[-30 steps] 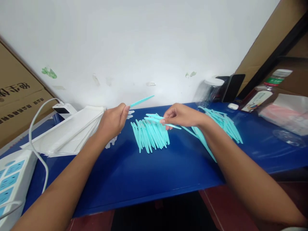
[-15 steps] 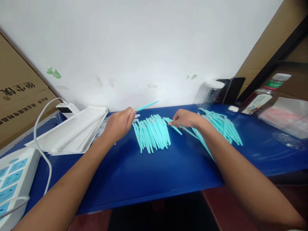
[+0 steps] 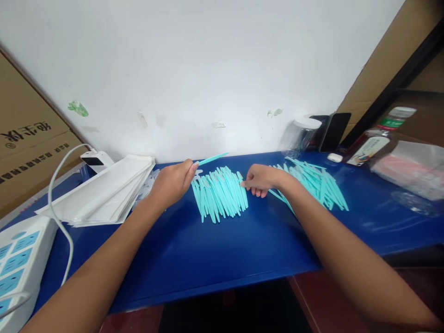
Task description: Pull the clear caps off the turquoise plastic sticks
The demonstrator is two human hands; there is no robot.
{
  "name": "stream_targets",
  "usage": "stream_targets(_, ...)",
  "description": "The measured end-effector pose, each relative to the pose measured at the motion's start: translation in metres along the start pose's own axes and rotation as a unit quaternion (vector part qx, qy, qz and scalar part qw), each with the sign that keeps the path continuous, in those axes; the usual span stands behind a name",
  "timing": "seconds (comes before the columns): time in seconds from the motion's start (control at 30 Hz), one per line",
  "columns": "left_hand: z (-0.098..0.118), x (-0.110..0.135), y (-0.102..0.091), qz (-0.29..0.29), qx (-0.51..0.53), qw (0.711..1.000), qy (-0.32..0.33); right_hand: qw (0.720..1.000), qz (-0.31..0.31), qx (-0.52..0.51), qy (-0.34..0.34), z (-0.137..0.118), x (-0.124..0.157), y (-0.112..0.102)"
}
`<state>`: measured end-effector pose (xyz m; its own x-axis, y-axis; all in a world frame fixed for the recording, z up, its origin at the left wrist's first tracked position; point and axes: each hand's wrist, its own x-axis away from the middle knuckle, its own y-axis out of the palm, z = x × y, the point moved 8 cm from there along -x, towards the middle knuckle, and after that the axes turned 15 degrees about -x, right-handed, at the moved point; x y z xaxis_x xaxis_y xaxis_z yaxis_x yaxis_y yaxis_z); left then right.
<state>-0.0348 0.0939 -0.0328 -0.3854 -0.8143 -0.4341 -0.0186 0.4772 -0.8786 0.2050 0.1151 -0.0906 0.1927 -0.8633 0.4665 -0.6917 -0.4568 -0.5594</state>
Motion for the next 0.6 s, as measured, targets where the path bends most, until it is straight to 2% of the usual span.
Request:
stream_targets(0.07,0.004,0.001,0.000,0.000,0.019,1.000,0.015,0.999,0.022,0.035,-0.010,-0.001,-0.002,-0.005)
stream_targets(0.1,0.006,0.001,0.000,-0.001,0.033,0.999,0.023,0.997,0.054,0.052,-0.027,-0.003,-0.002,-0.011)
stream_targets(0.17,0.011,0.002,0.000,-0.005,0.064,0.997,0.037,0.979,0.169,0.069,-0.096,-0.014,0.001,-0.032)
stream_targets(0.23,0.015,0.003,-0.001,-0.012,0.090,0.995,0.049,0.926,0.306,0.062,-0.213,-0.032,0.016,-0.051)
stream_targets(0.27,0.017,0.003,-0.001,-0.015,0.098,0.994,0.055,0.893,0.344,0.057,-0.284,-0.041,0.026,-0.055)
stream_targets(0.3,0.019,0.004,-0.001,-0.017,0.104,0.993,0.060,0.866,0.348,0.054,-0.354,-0.051,0.035,-0.053)
stream_targets(0.33,0.021,0.005,-0.001,-0.019,0.108,0.992,0.063,0.846,0.322,0.054,-0.421,-0.060,0.043,-0.046)
stream_targets(0.4,0.024,0.006,-0.002,-0.024,0.113,0.991,0.068,0.827,0.222,0.058,-0.513,-0.074,0.053,-0.025)
stream_targets(0.47,0.026,0.007,-0.002,-0.028,0.109,0.991,0.072,0.824,0.148,0.055,-0.545,-0.081,0.058,-0.008)
stream_targets(0.6,0.027,0.006,-0.001,-0.032,0.083,0.993,0.079,0.845,0.108,0.033,-0.523,-0.082,0.055,0.000)
